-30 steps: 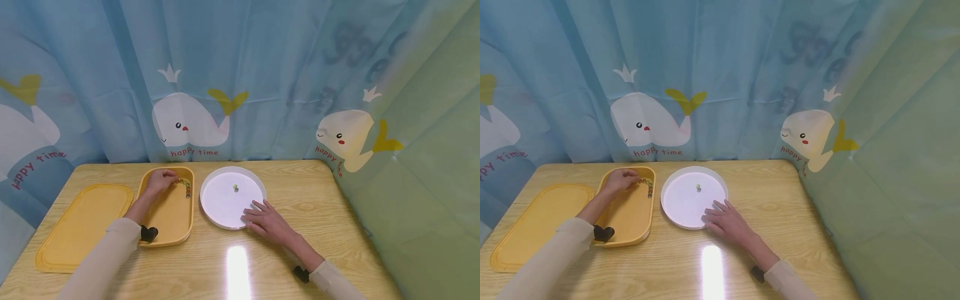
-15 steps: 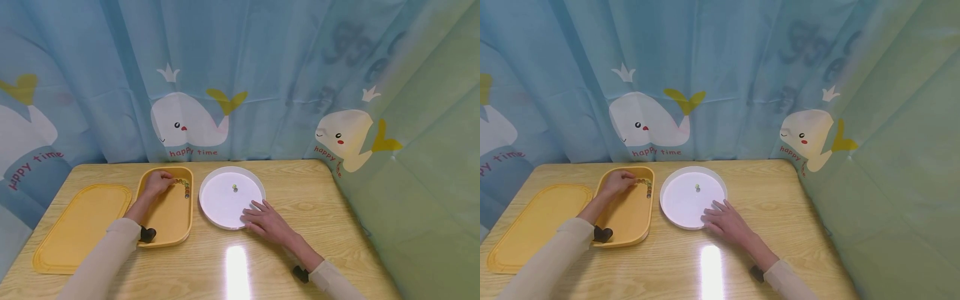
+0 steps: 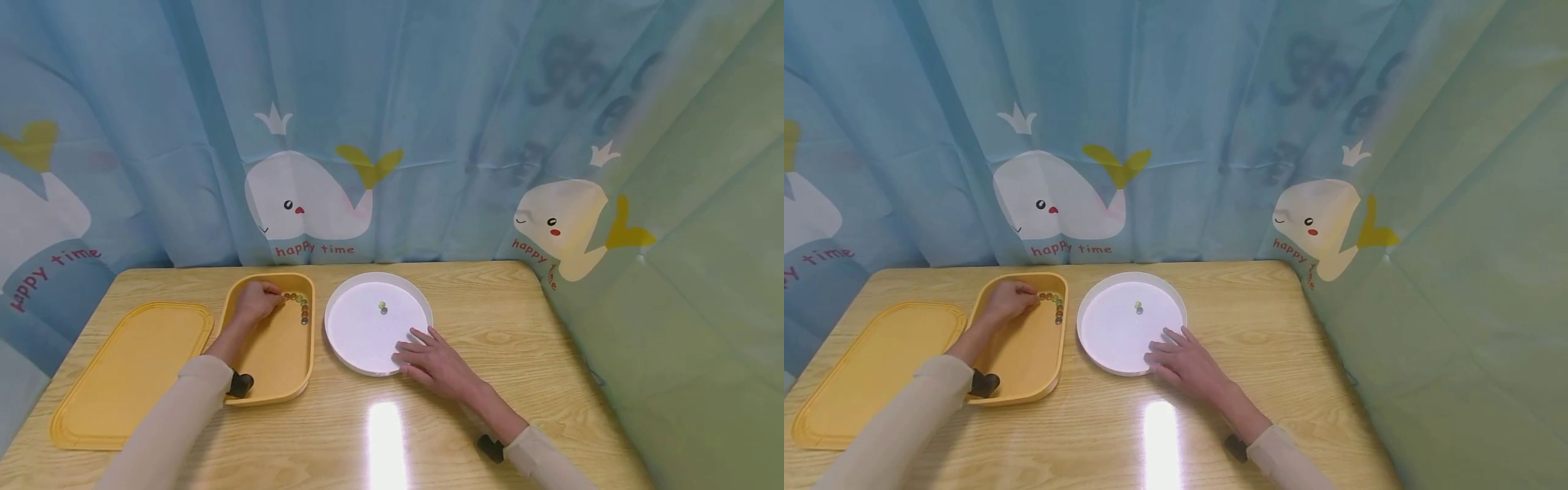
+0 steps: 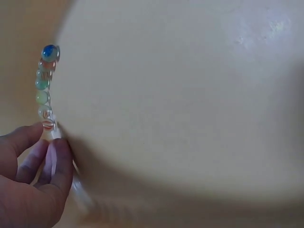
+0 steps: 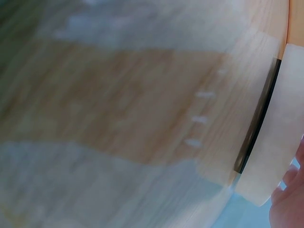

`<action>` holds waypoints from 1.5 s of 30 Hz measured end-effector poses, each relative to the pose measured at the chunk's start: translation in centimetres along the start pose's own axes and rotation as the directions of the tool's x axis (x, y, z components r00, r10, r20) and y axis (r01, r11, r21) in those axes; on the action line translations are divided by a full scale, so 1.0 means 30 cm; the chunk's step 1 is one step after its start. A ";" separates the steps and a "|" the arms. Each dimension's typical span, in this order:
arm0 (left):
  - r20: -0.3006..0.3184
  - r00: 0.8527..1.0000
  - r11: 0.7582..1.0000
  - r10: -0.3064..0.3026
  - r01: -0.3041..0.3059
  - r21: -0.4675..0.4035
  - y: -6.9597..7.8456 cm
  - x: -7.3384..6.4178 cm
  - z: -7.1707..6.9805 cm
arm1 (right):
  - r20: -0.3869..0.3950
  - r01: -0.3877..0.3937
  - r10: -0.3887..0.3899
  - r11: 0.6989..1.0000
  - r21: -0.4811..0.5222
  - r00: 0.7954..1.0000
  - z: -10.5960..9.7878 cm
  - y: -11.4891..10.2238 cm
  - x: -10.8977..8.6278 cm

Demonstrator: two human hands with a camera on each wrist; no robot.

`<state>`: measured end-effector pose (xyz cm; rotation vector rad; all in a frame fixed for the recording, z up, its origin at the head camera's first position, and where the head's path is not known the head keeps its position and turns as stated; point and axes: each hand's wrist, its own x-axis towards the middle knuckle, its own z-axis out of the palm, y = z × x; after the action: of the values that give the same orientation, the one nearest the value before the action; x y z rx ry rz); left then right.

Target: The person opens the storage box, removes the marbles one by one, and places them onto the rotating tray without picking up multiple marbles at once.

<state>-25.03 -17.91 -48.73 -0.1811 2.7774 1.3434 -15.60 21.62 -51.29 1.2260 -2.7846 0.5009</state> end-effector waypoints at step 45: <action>-0.075 0.997 0.998 0.032 -0.028 0.053 0.023 0.004 0.019 | 0.011 -0.018 0.018 1.000 0.012 1.000 -0.007 -0.002 0.002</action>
<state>-25.25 -17.03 -48.56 -0.1927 2.8858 1.2956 -15.61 21.60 -51.07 1.2115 -2.8083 0.5149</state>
